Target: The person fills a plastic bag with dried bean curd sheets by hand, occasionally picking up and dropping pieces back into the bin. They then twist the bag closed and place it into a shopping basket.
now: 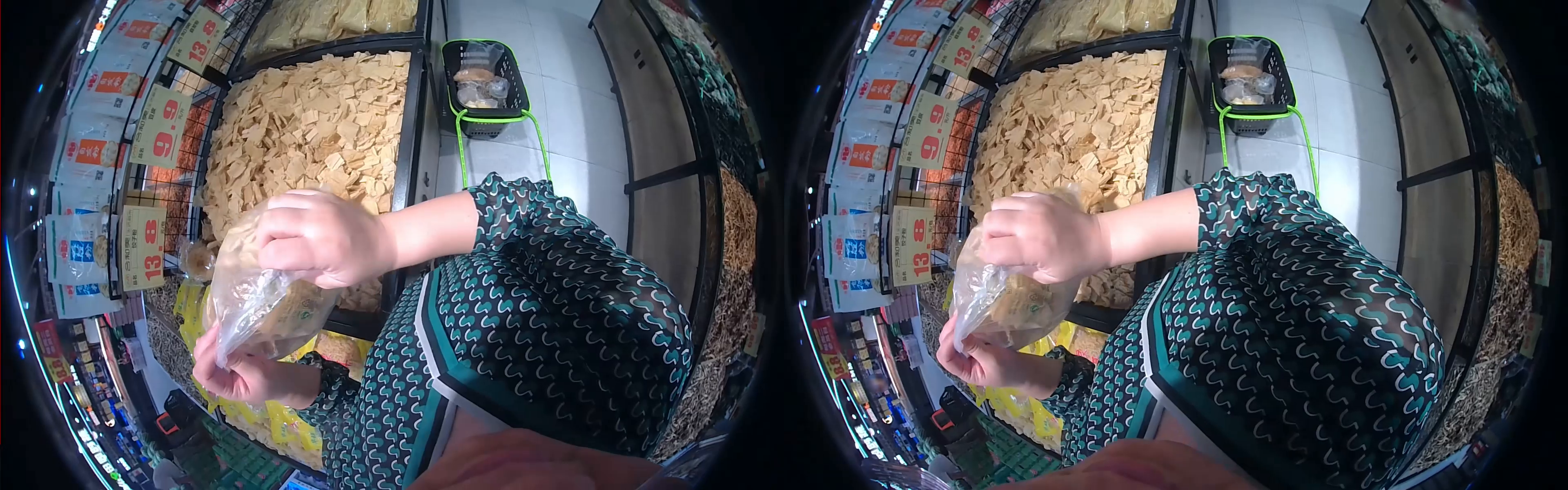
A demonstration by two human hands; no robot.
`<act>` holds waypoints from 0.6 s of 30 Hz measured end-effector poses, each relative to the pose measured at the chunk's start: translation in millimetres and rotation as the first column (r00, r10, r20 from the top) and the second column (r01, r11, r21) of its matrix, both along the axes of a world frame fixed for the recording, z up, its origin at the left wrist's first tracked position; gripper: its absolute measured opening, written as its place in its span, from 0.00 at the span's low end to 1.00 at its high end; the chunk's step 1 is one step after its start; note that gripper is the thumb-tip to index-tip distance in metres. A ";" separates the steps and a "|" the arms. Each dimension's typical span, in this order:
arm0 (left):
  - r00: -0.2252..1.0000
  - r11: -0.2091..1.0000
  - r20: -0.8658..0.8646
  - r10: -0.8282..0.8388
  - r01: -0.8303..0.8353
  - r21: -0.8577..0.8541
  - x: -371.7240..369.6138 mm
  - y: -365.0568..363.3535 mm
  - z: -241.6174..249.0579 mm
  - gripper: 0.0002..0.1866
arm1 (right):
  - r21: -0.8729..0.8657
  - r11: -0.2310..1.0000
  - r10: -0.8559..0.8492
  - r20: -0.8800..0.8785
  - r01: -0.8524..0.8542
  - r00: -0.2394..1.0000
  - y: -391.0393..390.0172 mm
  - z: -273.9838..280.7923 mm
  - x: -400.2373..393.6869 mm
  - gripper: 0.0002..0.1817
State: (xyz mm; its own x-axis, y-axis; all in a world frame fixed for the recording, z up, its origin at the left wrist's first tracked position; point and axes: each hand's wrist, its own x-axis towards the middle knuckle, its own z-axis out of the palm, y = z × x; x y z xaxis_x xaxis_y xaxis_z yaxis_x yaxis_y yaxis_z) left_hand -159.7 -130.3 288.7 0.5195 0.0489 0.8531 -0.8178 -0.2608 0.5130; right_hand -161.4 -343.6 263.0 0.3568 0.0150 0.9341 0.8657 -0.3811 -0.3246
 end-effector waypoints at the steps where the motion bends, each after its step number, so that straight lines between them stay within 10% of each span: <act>1: 0.996 0.997 0.053 -0.072 0.072 0.007 0.6 -11.2 -0.7 0.09 | 0.018 1.000 -0.015 0.051 0.014 0.999 -9.1 0.2 -5.9 0.14; 6: 0.930 0.928 0.023 -0.366 0.363 0.087 -20.3 -93.3 -11.3 0.03 | 0.002 0.999 -0.034 -0.021 0.034 0.999 -87.2 2.9 -66.4 0.16; 12: 0.678 0.623 -0.327 -0.659 0.735 0.269 -47.4 -205.0 -50.9 0.04 | 0.048 0.989 -0.080 -0.617 0.139 0.783 -180.3 -29.0 -159.7 0.55; 15: 0.644 0.507 -0.286 -0.710 0.749 0.428 -77.5 -270.3 -67.6 0.11 | -0.119 0.965 -0.224 -0.841 0.236 0.493 -220.2 -38.2 -205.9 0.56; 18: 0.572 0.390 -0.320 -0.755 0.784 0.483 -119.6 -321.4 -86.4 0.10 | -0.270 0.899 -0.418 -0.763 0.346 0.492 -249.7 -69.2 -242.4 0.51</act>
State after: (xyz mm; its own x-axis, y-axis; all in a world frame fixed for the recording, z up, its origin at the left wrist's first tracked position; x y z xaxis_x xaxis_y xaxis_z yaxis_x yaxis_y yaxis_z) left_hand -279.3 -451.8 202.3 0.1311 -0.8226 0.5533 -0.7956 0.2457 0.5538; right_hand -403.8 -593.3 193.8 0.9270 -0.2582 0.2719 0.0351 -0.6621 -0.7486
